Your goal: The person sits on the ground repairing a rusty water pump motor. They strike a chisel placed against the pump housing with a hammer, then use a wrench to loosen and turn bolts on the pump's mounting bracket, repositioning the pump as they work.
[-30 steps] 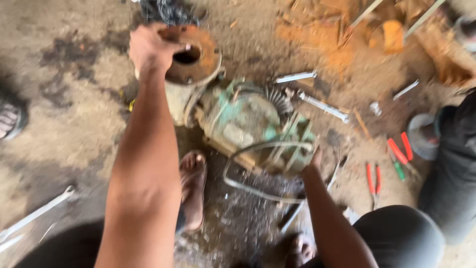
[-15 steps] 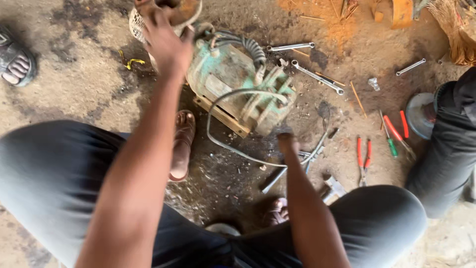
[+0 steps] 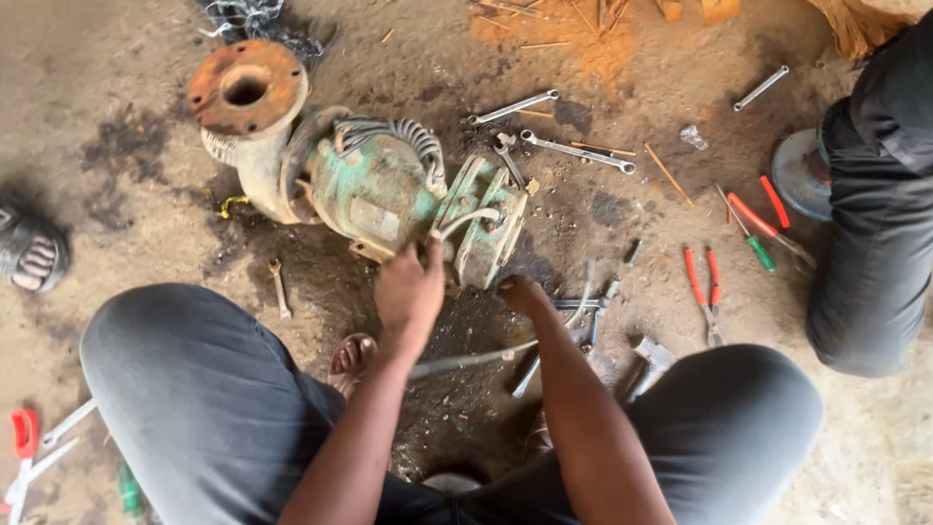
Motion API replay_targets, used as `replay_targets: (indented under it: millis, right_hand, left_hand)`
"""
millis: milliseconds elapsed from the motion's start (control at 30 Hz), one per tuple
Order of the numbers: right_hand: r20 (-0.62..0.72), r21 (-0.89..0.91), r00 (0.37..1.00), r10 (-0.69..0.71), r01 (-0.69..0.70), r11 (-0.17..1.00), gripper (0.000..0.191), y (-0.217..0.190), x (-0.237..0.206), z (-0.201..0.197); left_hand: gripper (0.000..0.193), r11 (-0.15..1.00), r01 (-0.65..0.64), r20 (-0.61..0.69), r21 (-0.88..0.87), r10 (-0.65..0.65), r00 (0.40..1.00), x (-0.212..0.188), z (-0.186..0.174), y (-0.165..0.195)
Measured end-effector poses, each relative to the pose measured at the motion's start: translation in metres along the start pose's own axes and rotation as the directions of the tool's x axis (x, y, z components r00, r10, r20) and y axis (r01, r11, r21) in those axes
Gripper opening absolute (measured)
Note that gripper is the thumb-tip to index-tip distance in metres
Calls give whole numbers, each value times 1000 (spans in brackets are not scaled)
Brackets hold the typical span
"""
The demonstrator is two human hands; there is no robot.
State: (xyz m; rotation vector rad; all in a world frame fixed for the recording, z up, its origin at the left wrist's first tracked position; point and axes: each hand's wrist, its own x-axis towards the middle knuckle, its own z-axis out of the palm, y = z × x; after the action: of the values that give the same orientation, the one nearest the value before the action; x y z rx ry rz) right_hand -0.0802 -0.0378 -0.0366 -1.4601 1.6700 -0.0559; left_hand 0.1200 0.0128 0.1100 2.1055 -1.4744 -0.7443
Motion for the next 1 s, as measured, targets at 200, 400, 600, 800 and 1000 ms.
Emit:
replay_targets:
  millis: [200,400,600,800,1000]
  right_hand:
    - [-127,-104,988,-83,70,992,36,25,0,6]
    - [-267,-54,961,-79,67,996,25,36,12,14]
    - [-681,482,710,179,250,840,21,2,25,-32]
    - [-650,626,759,-42,566,536,16,-38,2,-87]
    - [-495,289,782,-379,559,777,10,-53,-29,-104]
  left_hand:
    - [61,945,-131,85,-299,162,983,-60,14,32]
    - [48,774,23,119,-633,68,991,-79,29,22]
    - [42,887,116,95,-447,-82,992,-39,25,3]
    - [36,877,75,3,-474,-84,996,-38,34,1]
    - [33,860,-16,-86,-510,-32,996,-38,33,1]
